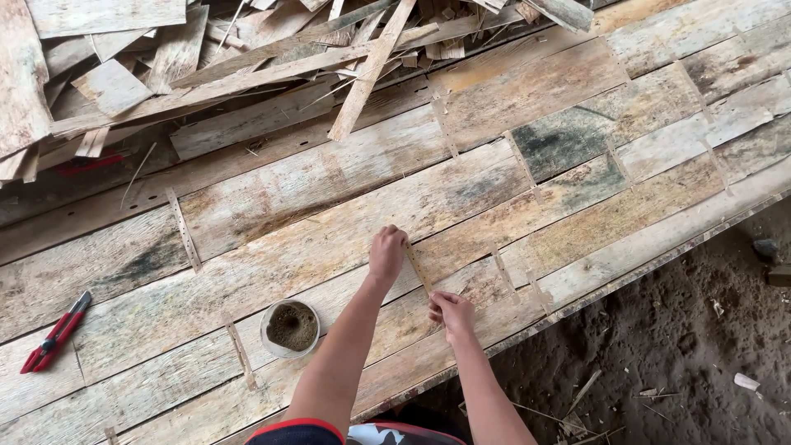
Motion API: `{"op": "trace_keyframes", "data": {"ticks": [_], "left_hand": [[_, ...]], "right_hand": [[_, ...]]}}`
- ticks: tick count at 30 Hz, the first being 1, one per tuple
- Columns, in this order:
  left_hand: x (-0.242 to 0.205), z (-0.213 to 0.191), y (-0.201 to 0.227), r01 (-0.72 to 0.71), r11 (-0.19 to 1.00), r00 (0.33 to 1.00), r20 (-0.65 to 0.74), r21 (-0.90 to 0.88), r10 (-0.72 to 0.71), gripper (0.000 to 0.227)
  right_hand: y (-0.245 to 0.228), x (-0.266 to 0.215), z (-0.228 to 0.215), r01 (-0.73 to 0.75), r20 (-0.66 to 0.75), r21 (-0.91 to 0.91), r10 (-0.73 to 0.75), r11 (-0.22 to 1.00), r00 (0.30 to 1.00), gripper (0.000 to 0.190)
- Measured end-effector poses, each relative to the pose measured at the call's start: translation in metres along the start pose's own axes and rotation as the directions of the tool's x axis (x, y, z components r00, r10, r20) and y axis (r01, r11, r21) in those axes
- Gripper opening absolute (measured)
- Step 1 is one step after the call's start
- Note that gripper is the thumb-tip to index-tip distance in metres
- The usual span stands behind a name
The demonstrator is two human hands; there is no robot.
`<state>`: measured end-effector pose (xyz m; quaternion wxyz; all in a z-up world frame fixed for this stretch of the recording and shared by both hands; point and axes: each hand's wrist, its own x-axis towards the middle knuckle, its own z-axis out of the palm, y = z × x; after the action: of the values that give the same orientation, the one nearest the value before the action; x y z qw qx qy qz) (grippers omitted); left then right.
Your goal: The person repeatedly picks up thin wooden strips, dips one end into a small container of adhesive, and places the strips onto a wooden workbench. A utility knife and a roll of tape are visible on the bench but are not used during the clip.
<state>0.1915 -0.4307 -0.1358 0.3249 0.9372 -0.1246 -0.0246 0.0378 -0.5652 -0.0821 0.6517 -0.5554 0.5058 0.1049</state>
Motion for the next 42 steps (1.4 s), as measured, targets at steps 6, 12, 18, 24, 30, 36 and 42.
{"op": "trace_keyframes", "data": {"ticks": [6, 12, 18, 24, 30, 36, 42], "left_hand": [[-0.033, -0.014, 0.001, -0.392, 0.822, 0.919, 0.205, 0.412, 0.336, 0.039], [-0.045, -0.061, 0.025, -0.439, 0.811, 0.870, 0.410, 0.386, 0.275, 0.054], [-0.049, -0.027, 0.000, -0.480, 0.767, 0.833, 0.497, 0.426, 0.245, 0.072], [-0.052, -0.035, -0.004, -0.496, 0.729, 0.842, 0.467, 0.472, 0.270, 0.067], [-0.052, -0.032, -0.012, -0.510, 0.711, 0.840, 0.460, 0.484, 0.289, 0.069], [-0.054, -0.026, -0.021, -0.502, 0.739, 0.829, 0.493, 0.449, 0.264, 0.073], [-0.057, -0.016, -0.020, -0.492, 0.724, 0.842, 0.474, 0.483, 0.257, 0.071]], "right_hand": [[-0.004, -0.004, 0.001, 0.008, -0.023, -0.009, -0.009, 1.000, 1.000, 0.021], [0.003, 0.009, -0.001, 0.030, -0.032, -0.051, -0.032, 0.998, 0.999, 0.025], [-0.012, 0.008, -0.008, 0.096, -0.051, -0.409, -0.128, 0.908, 0.990, 0.024], [-0.052, -0.022, 0.020, 0.642, 0.372, -0.717, -0.628, 0.273, 0.683, 0.043], [-0.056, -0.029, 0.044, 0.556, 0.642, -0.766, -0.333, -0.322, 0.691, 0.072], [-0.047, -0.014, 0.039, 0.566, 0.661, -0.747, -0.307, -0.349, 0.684, 0.069], [-0.023, 0.006, 0.021, 0.571, 0.680, -0.727, -0.290, -0.381, 0.673, 0.069]]}}
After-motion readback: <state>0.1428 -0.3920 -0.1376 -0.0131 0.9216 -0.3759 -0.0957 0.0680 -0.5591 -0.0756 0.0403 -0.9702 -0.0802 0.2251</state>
